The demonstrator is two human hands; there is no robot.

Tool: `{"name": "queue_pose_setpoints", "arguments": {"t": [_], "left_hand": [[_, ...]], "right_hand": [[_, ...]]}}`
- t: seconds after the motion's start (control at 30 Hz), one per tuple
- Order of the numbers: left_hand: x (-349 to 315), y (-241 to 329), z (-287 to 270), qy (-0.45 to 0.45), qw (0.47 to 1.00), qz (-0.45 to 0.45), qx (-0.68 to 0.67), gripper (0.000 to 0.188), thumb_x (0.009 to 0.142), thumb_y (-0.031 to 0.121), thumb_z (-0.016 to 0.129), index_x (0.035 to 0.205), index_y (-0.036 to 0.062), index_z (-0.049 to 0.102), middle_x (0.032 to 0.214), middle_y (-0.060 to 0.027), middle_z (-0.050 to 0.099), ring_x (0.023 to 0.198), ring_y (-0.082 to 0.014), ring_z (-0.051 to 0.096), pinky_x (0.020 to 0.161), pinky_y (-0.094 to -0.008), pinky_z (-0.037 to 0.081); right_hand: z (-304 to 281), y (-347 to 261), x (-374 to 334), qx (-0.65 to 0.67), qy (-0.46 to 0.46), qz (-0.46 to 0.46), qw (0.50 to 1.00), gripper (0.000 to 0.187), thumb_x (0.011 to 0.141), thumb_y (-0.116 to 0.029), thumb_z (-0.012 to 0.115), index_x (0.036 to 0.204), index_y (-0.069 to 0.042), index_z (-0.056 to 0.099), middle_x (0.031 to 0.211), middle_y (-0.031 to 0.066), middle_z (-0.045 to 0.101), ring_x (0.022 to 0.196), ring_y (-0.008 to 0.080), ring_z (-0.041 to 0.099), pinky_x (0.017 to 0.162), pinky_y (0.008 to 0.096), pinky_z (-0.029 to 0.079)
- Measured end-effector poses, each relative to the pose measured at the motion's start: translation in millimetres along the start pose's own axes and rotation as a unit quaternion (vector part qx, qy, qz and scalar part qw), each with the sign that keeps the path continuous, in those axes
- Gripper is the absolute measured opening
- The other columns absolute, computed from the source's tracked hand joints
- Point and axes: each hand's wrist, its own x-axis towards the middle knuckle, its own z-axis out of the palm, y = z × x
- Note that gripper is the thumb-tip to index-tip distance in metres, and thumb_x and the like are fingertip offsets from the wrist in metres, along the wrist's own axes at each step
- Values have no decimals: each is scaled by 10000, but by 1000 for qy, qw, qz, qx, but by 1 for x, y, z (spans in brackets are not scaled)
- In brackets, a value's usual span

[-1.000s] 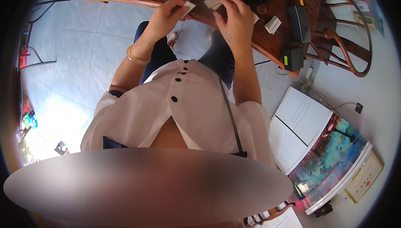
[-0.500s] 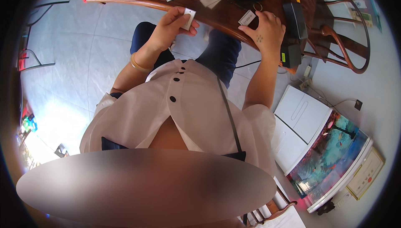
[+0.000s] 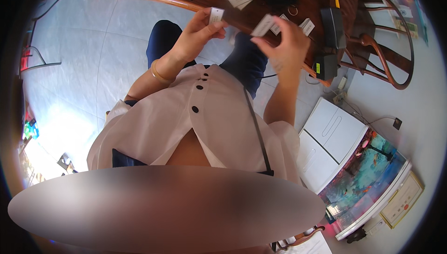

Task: Sorting and organizing a stack of small paper slips with rubber bands on a wooden table.

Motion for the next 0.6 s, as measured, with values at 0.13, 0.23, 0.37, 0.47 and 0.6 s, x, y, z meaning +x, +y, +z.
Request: {"name": "queue_pose_setpoints", "arguments": {"t": [0.13, 0.23, 0.37, 0.47, 0.6], "left_hand": [[1, -8, 9, -44, 997, 62, -27, 360, 848, 57, 560, 1165, 17, 394, 998, -67, 547, 930, -136, 527, 804, -288, 454], [1, -13, 6, -30, 998, 55, -19, 328, 829, 3, 561, 1128, 14, 426, 983, -61, 548, 909, -125, 536, 792, -264, 455], [-2, -16, 0, 3, 990, 83, 114, 276, 832, -26, 541, 1091, 1, 452, 978, -65, 551, 896, -117, 541, 784, -247, 459], [-4, -17, 3, 1, 986, 71, 151, 290, 837, -23, 536, 1111, -4, 444, 1000, -71, 546, 914, -113, 534, 792, -249, 456], [-1, -30, -1, -10, 987, 115, 109, 343, 838, 108, 587, 1135, 15, 441, 925, -84, 557, 855, -115, 547, 730, -256, 458]], "right_hand": [[22, -43, -10, 3, -9, -73, 997, 564, 552, -288, 780, 1041, -126, 552, 939, 3, 598, 895, 213, 534, 782, 382, 345], [35, -50, -13, 37, 1, -77, 996, 556, 551, -239, 778, 1046, -127, 551, 918, 7, 593, 849, 200, 536, 763, 362, 349], [39, -50, -16, 237, -26, 29, 971, 436, 645, -142, 740, 1039, -81, 565, 844, 14, 608, 713, 115, 547, 659, 269, 388], [47, -42, -19, 344, -12, 109, 932, 228, 751, -72, 665, 966, -39, 595, 739, -1, 596, 610, 58, 507, 557, 197, 390], [55, -39, -18, 369, -13, 105, 923, 181, 800, -106, 632, 969, -45, 607, 798, 28, 624, 643, 79, 542, 559, 204, 409]]}}
